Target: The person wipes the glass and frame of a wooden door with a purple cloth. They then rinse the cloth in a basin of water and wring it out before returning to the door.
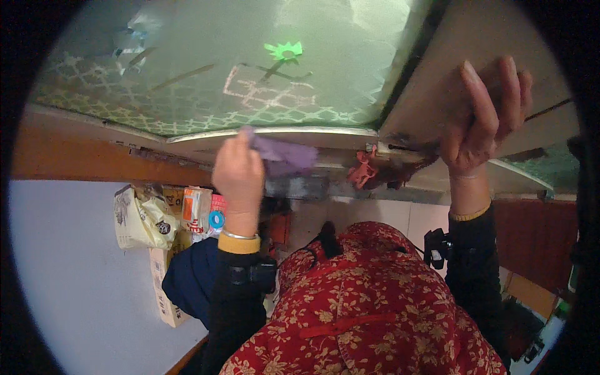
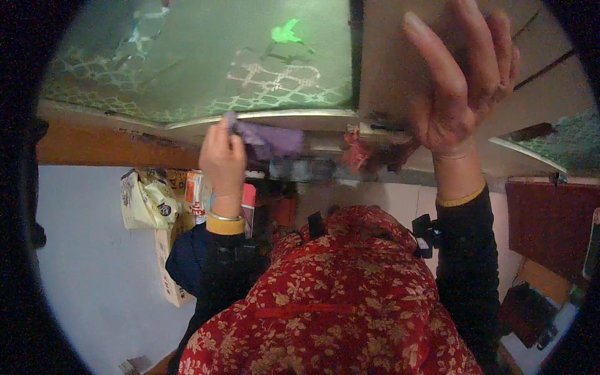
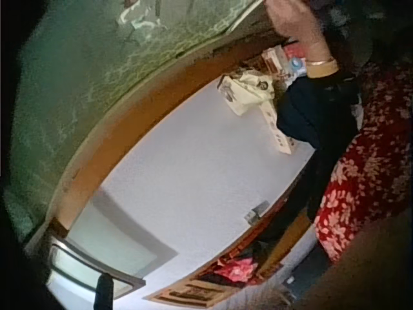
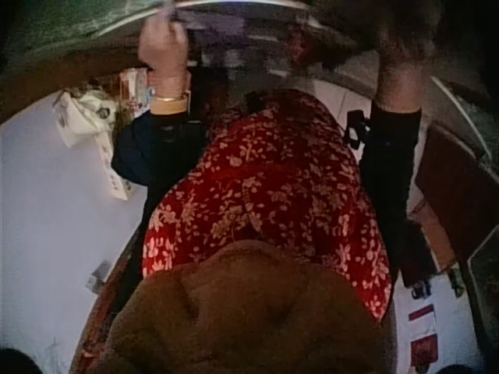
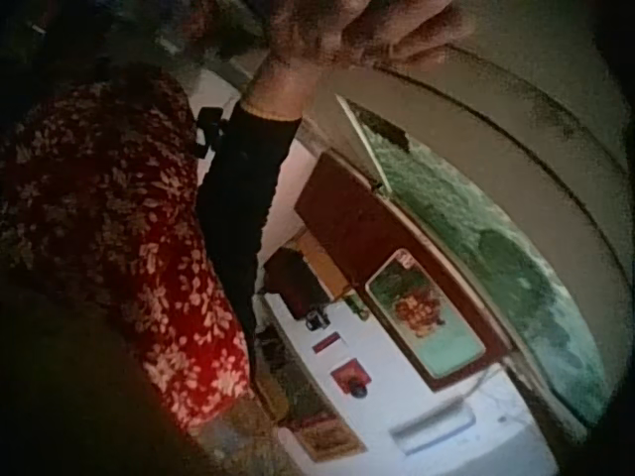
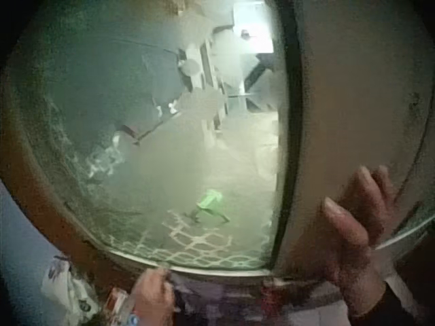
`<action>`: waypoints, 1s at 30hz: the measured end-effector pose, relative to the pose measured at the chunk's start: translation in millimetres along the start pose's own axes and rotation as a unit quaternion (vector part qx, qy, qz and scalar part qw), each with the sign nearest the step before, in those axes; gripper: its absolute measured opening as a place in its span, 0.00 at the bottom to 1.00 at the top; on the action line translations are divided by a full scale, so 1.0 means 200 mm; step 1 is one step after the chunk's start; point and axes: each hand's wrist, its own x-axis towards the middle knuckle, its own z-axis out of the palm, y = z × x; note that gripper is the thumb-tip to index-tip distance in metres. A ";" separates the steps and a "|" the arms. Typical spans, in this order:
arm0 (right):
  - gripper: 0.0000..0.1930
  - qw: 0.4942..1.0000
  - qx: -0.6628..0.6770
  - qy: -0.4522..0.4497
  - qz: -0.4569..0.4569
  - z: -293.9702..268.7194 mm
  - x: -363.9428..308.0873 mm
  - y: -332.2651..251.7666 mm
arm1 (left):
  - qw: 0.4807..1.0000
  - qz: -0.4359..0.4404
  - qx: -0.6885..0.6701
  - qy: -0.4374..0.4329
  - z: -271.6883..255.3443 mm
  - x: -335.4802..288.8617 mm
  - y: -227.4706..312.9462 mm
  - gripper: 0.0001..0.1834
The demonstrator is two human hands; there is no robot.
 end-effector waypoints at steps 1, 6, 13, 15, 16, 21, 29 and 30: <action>0.20 1.000 -0.008 -0.007 0.004 0.00 0.00 0.00 | 1.000 -0.027 -0.009 0.004 0.00 0.00 -0.01 0.19; 0.21 1.000 -0.010 -0.006 0.005 0.01 -0.01 0.01 | 0.994 -0.070 -0.078 0.002 0.08 -0.05 0.16 0.20; 0.20 1.000 -0.005 0.007 0.022 0.02 -0.01 -0.01 | 0.982 0.022 -0.178 -0.058 0.14 -0.04 0.45 0.23; 0.20 1.000 -0.001 0.007 0.028 0.01 -0.01 -0.01 | 0.977 0.085 -0.193 -0.030 0.16 -0.04 0.53 0.24; 0.20 1.000 -0.002 0.006 0.028 0.01 -0.01 -0.01 | 0.979 0.071 -0.191 -0.031 0.15 -0.04 0.53 0.24; 0.21 0.998 -0.055 -0.021 0.022 -0.01 -0.02 0.00 | 0.990 0.028 -0.131 -0.036 0.07 -0.05 0.38 0.23; 0.21 0.998 -0.051 -0.038 0.022 -0.02 -0.04 0.03 | 0.990 -0.025 -0.138 -0.003 0.17 -0.08 0.37 0.26; 0.21 0.998 -0.052 -0.036 0.018 -0.02 -0.04 0.03 | 0.989 -0.034 -0.141 -0.007 0.17 -0.09 0.39 0.26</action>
